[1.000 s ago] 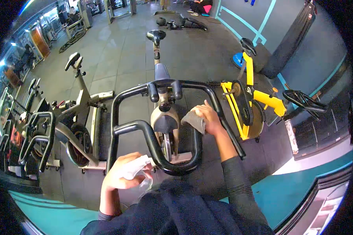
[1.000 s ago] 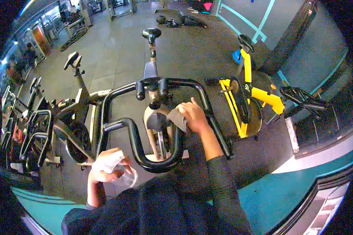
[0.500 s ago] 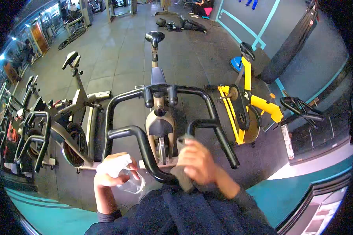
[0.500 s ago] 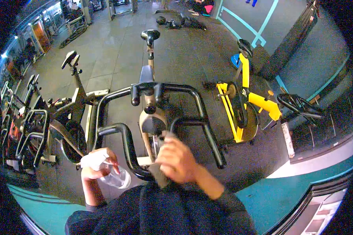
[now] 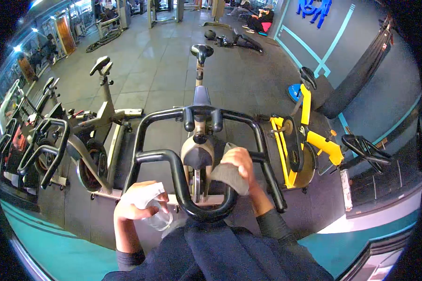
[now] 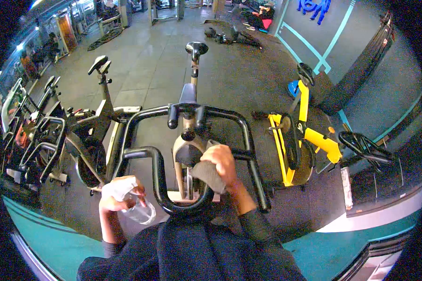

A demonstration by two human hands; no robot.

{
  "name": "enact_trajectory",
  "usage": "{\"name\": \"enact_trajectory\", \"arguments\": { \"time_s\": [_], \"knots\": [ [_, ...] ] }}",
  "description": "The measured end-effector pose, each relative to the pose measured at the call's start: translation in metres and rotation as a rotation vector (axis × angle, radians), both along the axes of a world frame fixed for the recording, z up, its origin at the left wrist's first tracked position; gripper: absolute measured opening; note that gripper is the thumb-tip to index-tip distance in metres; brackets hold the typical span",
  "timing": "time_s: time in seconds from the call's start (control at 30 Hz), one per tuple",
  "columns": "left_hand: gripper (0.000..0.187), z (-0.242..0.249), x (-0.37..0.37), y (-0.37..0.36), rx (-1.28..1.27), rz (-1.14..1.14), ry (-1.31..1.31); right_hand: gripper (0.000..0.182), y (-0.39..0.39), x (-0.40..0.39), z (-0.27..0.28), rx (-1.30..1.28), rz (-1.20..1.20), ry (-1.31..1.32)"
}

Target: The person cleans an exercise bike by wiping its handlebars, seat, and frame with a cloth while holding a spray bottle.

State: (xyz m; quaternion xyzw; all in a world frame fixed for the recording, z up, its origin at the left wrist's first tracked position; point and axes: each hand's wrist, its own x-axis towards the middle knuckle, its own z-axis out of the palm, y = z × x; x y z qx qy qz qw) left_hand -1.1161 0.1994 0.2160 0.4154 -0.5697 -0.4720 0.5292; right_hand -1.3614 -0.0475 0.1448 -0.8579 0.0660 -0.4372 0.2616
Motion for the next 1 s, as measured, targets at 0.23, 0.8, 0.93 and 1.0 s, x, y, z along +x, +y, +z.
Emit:
{"name": "enact_trajectory", "arguments": {
  "time_s": [0.23,0.8,0.93,1.0],
  "knots": [
    [0.043,-0.017,-0.006,0.007,-0.014,-0.133,-0.11,0.04,0.001,-0.006,0.015,0.083,-0.084,0.205],
    [0.049,-0.022,-0.008,0.022,0.018,0.021,-0.099,0.02,0.112,-0.006,0.091,-0.205,-0.022,0.437],
    [0.053,-0.022,-0.009,0.017,0.08,0.001,-0.084,0.03,0.106,-0.011,0.078,-0.177,-0.008,0.293],
    [0.05,-0.025,-0.006,0.02,0.071,-0.009,-0.064,0.035,0.093,-0.014,0.064,-0.187,0.017,0.177]
  ]
}}
